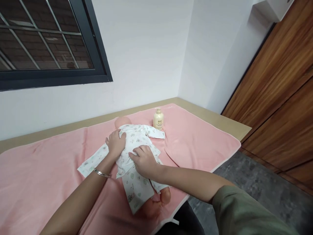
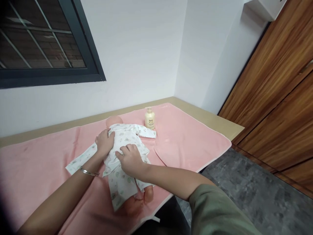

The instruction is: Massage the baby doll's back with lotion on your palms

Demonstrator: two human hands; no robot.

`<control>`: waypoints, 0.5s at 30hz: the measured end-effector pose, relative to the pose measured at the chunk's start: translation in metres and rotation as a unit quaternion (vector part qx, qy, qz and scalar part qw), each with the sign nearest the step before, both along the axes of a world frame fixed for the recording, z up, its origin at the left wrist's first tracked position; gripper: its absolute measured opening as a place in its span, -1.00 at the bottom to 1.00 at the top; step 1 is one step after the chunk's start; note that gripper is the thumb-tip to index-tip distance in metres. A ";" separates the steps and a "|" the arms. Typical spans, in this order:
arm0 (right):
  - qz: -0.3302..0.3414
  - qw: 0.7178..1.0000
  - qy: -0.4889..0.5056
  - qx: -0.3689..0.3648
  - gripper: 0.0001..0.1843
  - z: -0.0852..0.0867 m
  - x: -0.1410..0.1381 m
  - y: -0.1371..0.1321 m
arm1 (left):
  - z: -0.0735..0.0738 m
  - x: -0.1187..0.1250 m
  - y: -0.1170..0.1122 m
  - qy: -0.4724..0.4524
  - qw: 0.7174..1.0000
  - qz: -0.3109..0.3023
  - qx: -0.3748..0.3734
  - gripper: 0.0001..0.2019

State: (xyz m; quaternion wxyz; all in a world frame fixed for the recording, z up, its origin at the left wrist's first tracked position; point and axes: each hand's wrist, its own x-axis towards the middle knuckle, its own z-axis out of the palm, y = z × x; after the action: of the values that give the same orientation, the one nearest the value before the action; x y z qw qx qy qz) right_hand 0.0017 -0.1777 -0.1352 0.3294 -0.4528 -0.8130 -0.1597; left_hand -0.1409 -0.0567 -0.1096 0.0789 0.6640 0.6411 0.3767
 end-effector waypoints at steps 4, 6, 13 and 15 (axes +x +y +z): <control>0.030 0.999 -0.029 -0.019 -0.78 -0.002 0.002 0.002 | 0.008 -0.007 0.004 0.022 0.999 -0.009 -0.038 -0.57; 0.027 0.997 -0.052 -0.043 -0.81 -0.002 0.001 0.003 | 0.010 -0.007 0.003 0.022 0.999 -0.012 -0.041 -0.57; -0.017 0.983 -0.107 -0.149 -0.61 0.015 -0.007 0.001 | 0.005 0.001 -0.009 0.037 0.998 -0.040 0.037 -0.59; -0.032 0.976 -0.102 -0.189 -0.54 0.019 -0.010 0.001 | 0.003 0.002 -0.011 0.062 0.995 -0.052 0.058 -0.58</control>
State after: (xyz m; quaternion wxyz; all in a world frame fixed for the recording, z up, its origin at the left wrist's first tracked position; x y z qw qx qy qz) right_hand -0.0081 -0.1769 -0.1160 0.1481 -0.5138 -0.8430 -0.0590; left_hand -0.1387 -0.0681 -0.1065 0.0194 0.7224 0.5860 0.3666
